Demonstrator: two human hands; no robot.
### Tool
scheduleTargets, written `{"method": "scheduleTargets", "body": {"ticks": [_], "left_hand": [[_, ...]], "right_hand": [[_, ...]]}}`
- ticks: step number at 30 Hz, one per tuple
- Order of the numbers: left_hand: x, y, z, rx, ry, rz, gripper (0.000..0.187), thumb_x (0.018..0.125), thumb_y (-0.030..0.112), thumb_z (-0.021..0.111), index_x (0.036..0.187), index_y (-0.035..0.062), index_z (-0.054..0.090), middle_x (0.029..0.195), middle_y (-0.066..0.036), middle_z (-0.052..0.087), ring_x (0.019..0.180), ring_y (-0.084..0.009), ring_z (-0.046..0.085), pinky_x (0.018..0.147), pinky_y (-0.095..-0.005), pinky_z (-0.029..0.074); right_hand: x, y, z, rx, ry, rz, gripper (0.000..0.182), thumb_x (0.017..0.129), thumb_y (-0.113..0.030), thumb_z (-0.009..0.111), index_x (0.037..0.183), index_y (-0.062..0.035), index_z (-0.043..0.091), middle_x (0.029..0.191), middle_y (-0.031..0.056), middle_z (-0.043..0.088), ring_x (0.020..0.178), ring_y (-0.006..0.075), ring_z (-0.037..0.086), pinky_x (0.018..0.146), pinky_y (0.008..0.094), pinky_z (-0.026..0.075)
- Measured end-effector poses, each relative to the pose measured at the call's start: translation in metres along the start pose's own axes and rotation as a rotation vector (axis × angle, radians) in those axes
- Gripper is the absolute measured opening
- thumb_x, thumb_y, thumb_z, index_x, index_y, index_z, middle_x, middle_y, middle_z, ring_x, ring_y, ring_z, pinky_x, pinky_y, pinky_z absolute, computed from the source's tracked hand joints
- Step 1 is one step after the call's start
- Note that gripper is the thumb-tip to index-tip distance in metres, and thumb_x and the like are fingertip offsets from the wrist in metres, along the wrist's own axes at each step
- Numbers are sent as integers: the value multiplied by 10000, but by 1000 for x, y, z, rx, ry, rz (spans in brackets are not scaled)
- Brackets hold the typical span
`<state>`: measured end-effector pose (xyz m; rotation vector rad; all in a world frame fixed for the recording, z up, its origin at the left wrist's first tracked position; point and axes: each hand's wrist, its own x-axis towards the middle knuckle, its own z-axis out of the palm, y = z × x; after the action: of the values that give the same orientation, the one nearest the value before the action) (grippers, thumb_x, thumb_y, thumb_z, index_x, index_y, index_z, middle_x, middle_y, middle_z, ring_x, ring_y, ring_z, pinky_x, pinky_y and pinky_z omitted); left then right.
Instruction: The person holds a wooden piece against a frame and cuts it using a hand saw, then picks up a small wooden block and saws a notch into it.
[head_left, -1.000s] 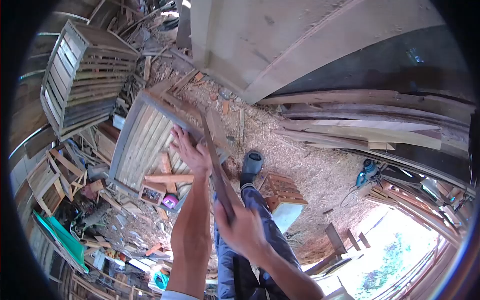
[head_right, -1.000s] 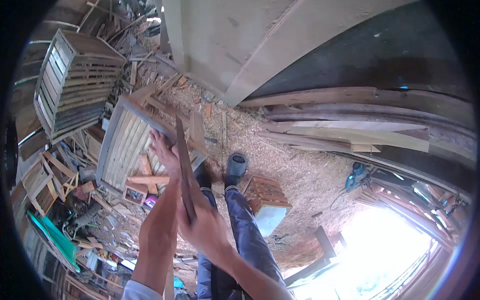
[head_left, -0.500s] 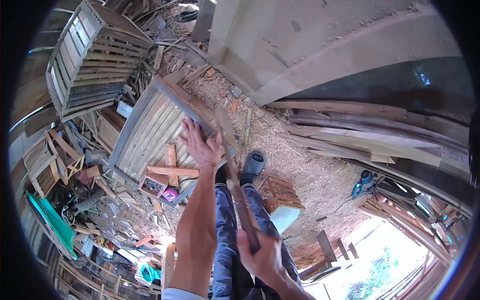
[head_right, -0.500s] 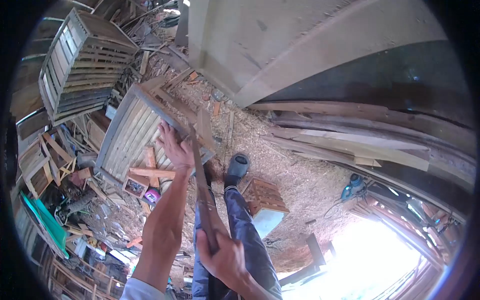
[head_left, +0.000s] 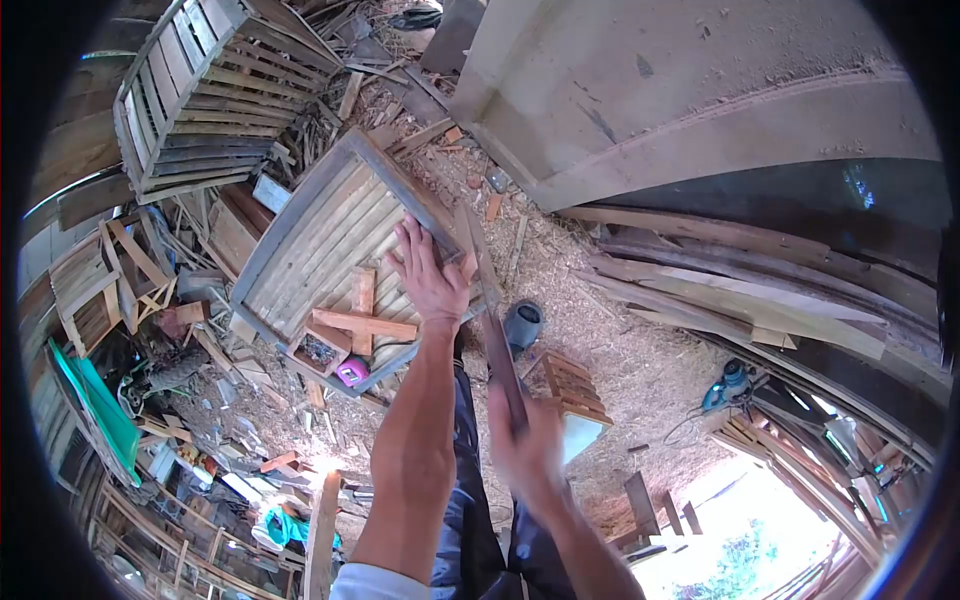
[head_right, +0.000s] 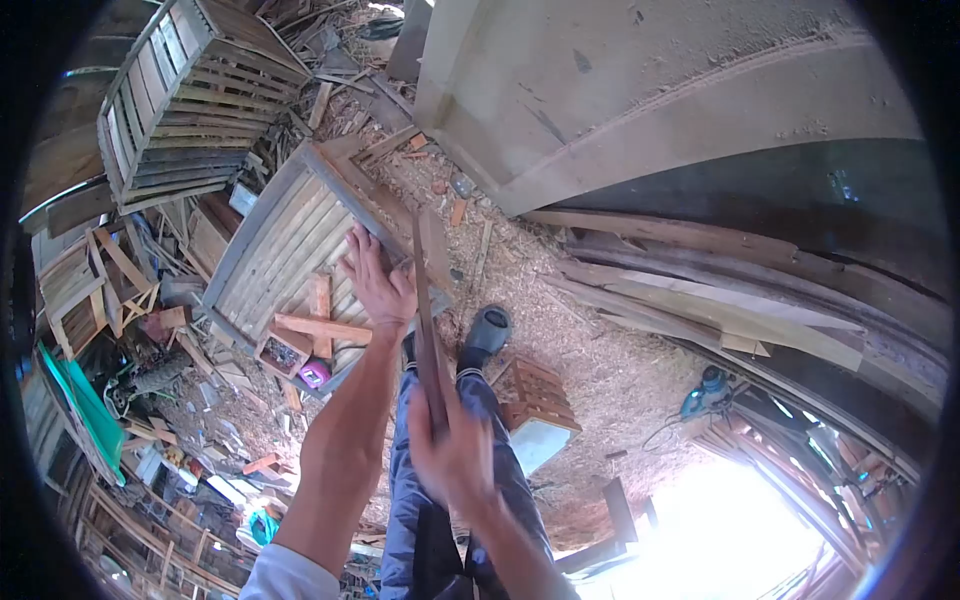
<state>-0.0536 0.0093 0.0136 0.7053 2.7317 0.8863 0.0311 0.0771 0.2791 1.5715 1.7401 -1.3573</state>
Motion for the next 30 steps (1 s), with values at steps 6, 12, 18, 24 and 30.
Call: {"method": "scheduleTargets", "body": {"ticks": [6, 12, 18, 24, 30], "left_hand": [[6, 1, 8, -14, -17, -8, 602, 793, 251, 494, 1314, -48, 451, 1532, -202, 321, 1451, -403, 208, 1143, -621, 33], [2, -2, 4, 35, 22, -13, 565, 755, 179, 454, 1271, -49, 483, 1527, -201, 333, 1448, -398, 221, 1149, -607, 32], [-3, -11, 12, 18, 41, 31, 584, 756, 182, 451, 1293, -47, 463, 1536, -199, 318, 1452, -399, 212, 1150, -605, 27], [-6, 6, -2, 23, 2, -23, 562, 764, 175, 465, 1286, -34, 479, 1533, -194, 324, 1444, -401, 228, 1152, -603, 58], [0, -4, 7, 35, 60, 17, 593, 811, 301, 513, 1314, -12, 483, 1522, -190, 347, 1436, -402, 250, 1148, -609, 73]], "right_hand": [[51, -25, 10, 134, 75, -106, 370, 943, -328, 539, 1080, -10, 668, 713, 257, 640, 714, 455, 632, 653, 488, 532], [5, -11, -11, 78, -64, 2, 358, 943, -316, 533, 1143, -34, 622, 728, 265, 636, 731, 444, 641, 653, 495, 532], [56, -17, 20, 131, 217, -238, 426, 959, -350, 533, 809, 24, 671, 593, 228, 604, 576, 361, 661, 552, 417, 503], [23, 10, 11, 66, 81, -77, 479, 935, -402, 547, 822, 49, 665, 650, 273, 605, 656, 400, 656, 571, 449, 508], [19, 6, 4, 31, 18, -18, 438, 952, -390, 535, 889, 22, 670, 651, 247, 608, 611, 362, 655, 536, 429, 496]]}}
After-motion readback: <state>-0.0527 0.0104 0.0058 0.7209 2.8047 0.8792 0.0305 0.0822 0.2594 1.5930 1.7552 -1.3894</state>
